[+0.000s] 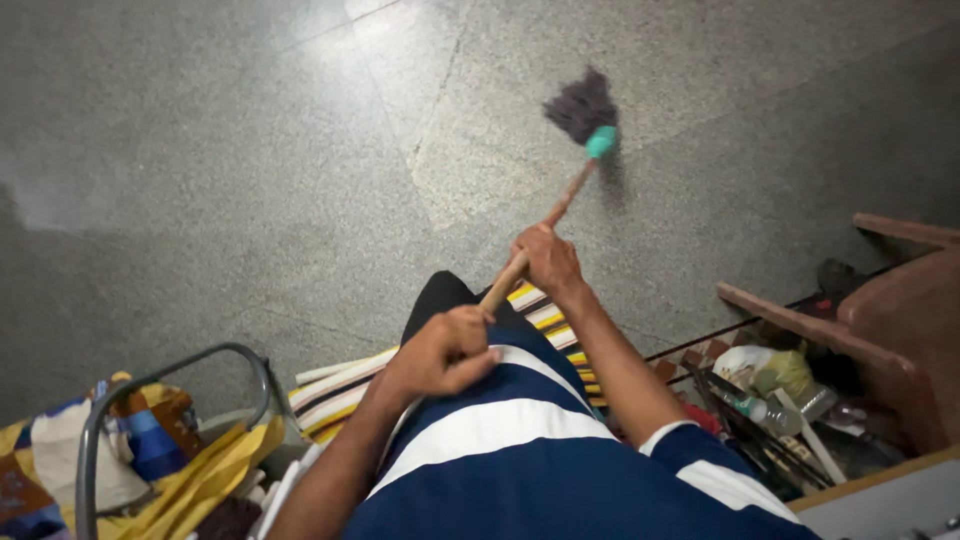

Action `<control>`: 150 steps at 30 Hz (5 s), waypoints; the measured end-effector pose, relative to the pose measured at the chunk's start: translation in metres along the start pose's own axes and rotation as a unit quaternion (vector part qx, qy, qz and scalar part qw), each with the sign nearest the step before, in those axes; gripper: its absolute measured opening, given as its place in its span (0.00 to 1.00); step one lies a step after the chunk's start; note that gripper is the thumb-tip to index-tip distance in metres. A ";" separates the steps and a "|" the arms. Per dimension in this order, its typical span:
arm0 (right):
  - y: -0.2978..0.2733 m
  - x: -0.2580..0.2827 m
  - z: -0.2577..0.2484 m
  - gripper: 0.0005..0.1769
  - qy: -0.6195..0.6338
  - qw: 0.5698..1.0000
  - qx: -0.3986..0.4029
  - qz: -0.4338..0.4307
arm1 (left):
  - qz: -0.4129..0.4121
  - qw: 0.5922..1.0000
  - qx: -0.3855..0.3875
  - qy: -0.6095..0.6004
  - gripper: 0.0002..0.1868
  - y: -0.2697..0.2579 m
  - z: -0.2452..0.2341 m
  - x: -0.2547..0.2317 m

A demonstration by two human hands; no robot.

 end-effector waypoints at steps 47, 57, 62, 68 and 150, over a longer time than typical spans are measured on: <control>0.016 0.137 0.016 0.09 0.033 0.996 -0.071 -0.050 | 0.116 0.971 0.202 0.053 0.15 -0.051 -0.056 -0.042; -0.030 0.039 -0.032 0.11 -0.119 0.982 -0.125 0.073 | 0.091 0.974 0.201 0.043 0.20 0.035 -0.017 -0.017; -0.016 0.044 -0.071 0.09 -0.120 0.979 -0.160 0.023 | 0.116 0.978 0.164 0.059 0.20 0.053 -0.023 -0.048; 0.037 0.063 -0.089 0.07 -0.076 0.973 -0.197 -0.091 | 0.167 0.975 0.118 0.087 0.17 0.054 -0.020 -0.090; 0.479 -0.192 -0.188 0.08 0.075 0.988 -0.125 -0.054 | 0.213 0.893 0.379 0.120 0.14 0.549 -0.295 -0.045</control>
Point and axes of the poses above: each hand's wrist, its own y-axis towards the middle knuckle, its own z-axis out of the palm, x = y × z, the point moved 3 cm from there along y, towards the middle knuckle, and after that the axes turned 10 degrees about -z, right-handed, at the moved point
